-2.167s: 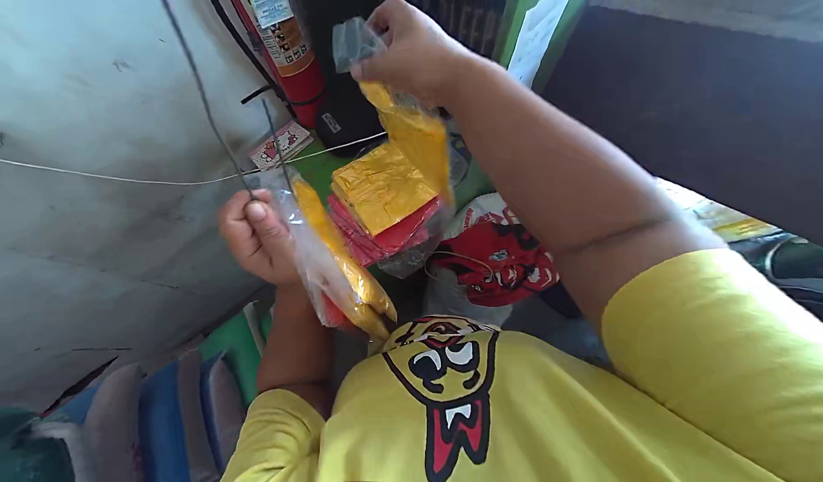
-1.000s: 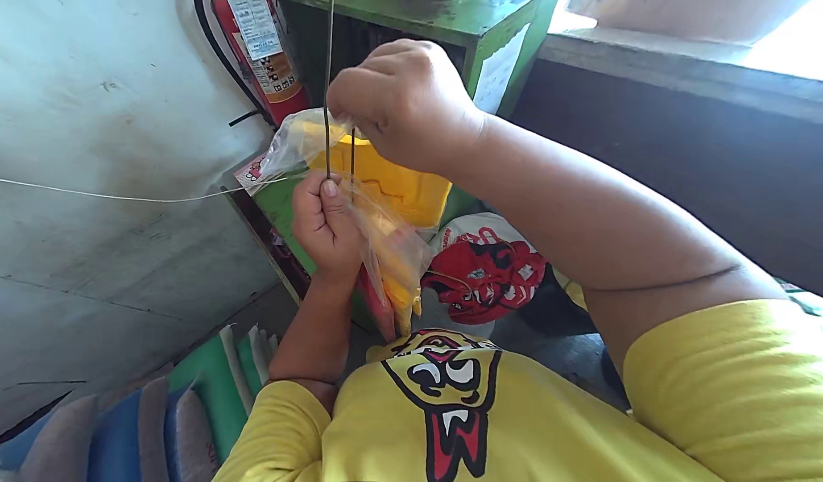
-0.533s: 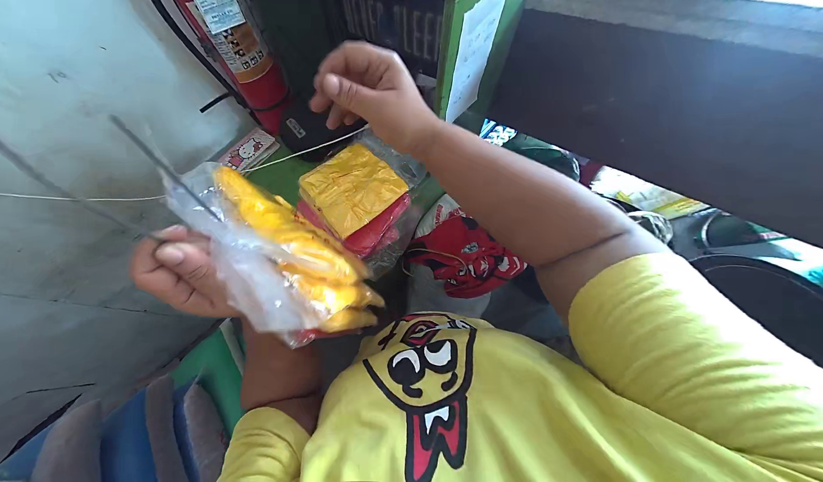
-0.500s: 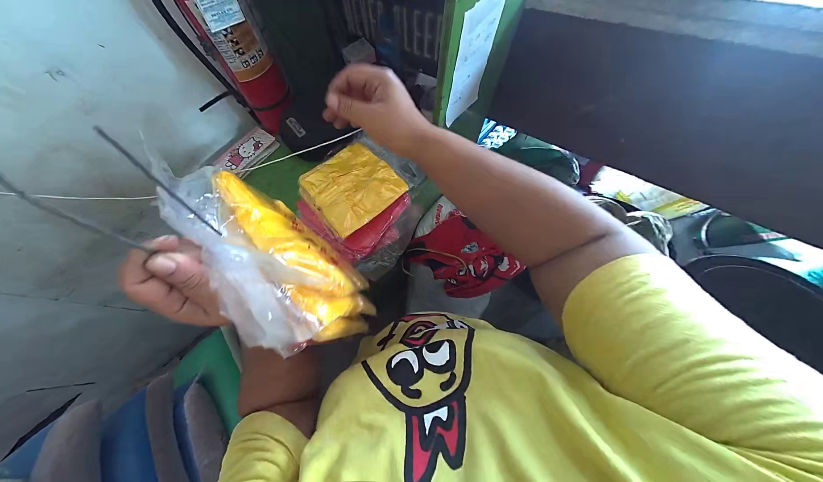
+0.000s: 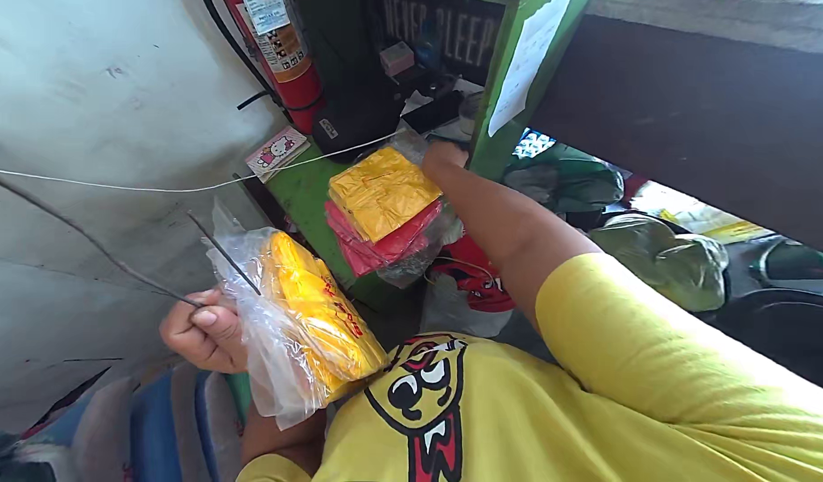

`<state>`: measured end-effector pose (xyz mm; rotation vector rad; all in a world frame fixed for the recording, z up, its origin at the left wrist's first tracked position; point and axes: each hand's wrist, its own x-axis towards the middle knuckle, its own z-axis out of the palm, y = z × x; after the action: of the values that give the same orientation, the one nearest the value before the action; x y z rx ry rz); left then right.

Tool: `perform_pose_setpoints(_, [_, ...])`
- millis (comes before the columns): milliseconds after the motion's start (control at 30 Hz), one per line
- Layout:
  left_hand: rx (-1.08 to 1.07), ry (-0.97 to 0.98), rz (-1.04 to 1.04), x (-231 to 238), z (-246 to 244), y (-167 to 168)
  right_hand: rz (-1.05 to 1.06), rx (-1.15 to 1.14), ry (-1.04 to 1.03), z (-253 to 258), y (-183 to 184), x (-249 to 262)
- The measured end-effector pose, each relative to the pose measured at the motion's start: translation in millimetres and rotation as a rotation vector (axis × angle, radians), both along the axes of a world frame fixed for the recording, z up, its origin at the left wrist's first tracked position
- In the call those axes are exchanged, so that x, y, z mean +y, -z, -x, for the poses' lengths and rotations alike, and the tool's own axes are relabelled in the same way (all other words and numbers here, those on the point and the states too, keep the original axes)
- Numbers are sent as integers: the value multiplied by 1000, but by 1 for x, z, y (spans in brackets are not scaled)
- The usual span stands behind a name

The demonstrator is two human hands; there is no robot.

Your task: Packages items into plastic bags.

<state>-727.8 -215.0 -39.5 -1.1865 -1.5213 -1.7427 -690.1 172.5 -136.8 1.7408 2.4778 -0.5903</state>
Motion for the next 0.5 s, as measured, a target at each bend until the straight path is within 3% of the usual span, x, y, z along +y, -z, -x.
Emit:
perform_pose_setpoints(133, [58, 19, -11, 4, 11, 11, -112, 219, -106, 2, -31, 3])
perform_pose_setpoints(333, [76, 95, -99, 27, 29, 29, -352, 368, -476, 13, -122, -23])
perform_pose_setpoints(500, [97, 103, -139, 52, 35, 33, -266, 515, -741, 17, -183, -52])
